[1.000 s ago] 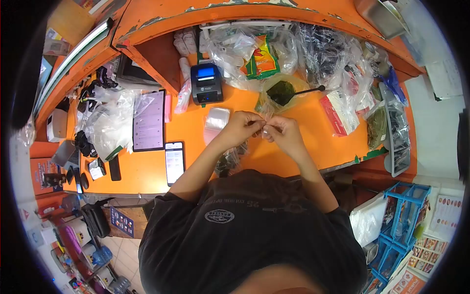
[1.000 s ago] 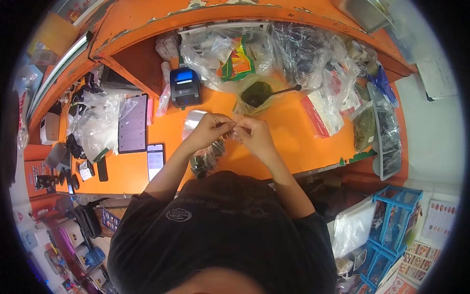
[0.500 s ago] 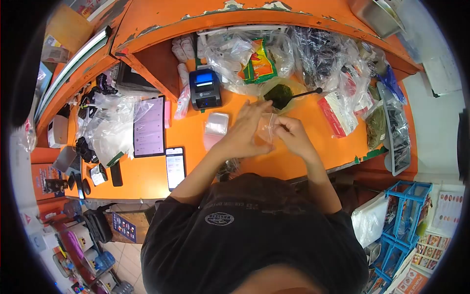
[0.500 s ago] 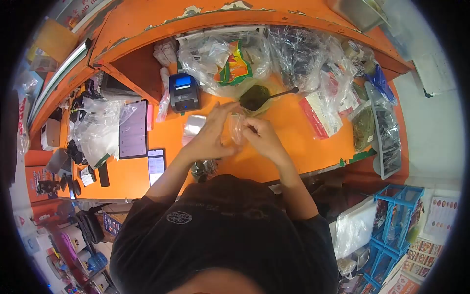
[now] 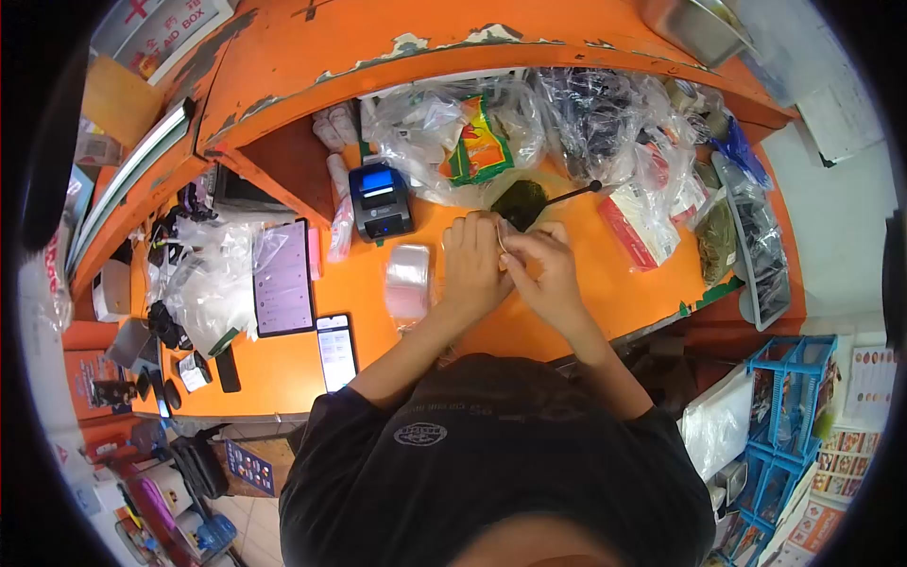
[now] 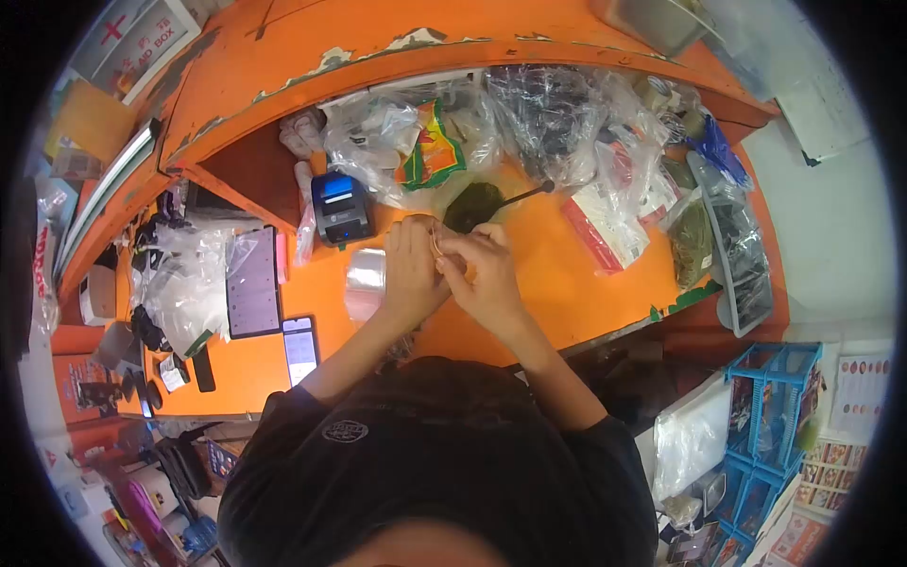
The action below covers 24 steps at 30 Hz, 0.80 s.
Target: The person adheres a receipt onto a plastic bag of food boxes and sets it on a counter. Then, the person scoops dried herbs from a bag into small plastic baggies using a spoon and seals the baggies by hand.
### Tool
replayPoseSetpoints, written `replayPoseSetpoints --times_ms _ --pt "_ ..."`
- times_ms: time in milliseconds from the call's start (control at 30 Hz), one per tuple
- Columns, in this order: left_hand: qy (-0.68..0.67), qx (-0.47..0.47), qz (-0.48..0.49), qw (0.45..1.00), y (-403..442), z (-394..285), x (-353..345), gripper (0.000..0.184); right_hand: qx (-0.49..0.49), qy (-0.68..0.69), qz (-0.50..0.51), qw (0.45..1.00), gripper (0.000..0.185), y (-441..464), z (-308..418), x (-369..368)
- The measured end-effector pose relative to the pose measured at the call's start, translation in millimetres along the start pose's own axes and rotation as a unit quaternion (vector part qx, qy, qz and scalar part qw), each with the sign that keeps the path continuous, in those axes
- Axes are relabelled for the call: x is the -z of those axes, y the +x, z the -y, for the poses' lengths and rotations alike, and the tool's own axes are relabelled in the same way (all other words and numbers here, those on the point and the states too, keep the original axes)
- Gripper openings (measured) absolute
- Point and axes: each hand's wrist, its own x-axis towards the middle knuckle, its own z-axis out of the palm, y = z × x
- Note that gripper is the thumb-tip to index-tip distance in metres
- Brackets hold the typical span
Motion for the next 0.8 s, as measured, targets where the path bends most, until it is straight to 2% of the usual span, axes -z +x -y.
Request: replayPoseSetpoints --times_ms 67,167,267,333,400,433,467,567,600,700,800 --pt "-0.007 -0.01 -0.003 1.0 1 0 -1 0.052 -0.023 -0.003 0.011 1.0 0.007 -2 -3 0" --pt "-0.031 -0.03 0.001 0.999 0 7 -2 0.051 0.034 -0.019 0.031 0.999 0.007 -1 -8 2" --pt "-0.041 -0.033 0.028 0.998 -6 25 -11 0.05 -0.027 0.06 0.02 0.998 0.012 -4 -22 1" --pt "-0.056 -0.009 0.02 0.998 -6 34 -13 0.05 -0.127 0.086 -0.132 0.979 0.019 8 -30 10" --pt "-0.065 0.016 0.02 0.998 -3 34 -6 0.048 -0.189 -0.016 -0.315 0.93 0.026 17 -86 15" --pt "-0.069 0.029 0.02 0.997 -2 34 -3 0.047 -0.205 -0.003 -0.313 0.927 0.024 19 -125 22" --pt "-0.085 0.032 0.019 0.996 -2 36 -2 0.048 -0.221 0.009 -0.311 0.924 0.022 29 -132 27" --pt "-0.137 0.062 0.027 0.988 -1 40 -1 0.051 -0.233 0.066 -0.162 0.957 0.02 42 -129 33" --pt "-0.159 0.088 0.037 0.983 -2 41 0 0.052 -0.202 0.058 -0.156 0.965 0.017 49 -120 27" --pt "-0.21 0.138 0.028 0.968 -3 42 0 0.05 -0.089 -0.001 -0.104 0.991 0.015 50 -114 3" --pt "-0.212 0.15 -0.001 0.966 -4 46 7 0.049 -0.012 -0.212 0.045 0.976 0.013 42 -85 8"
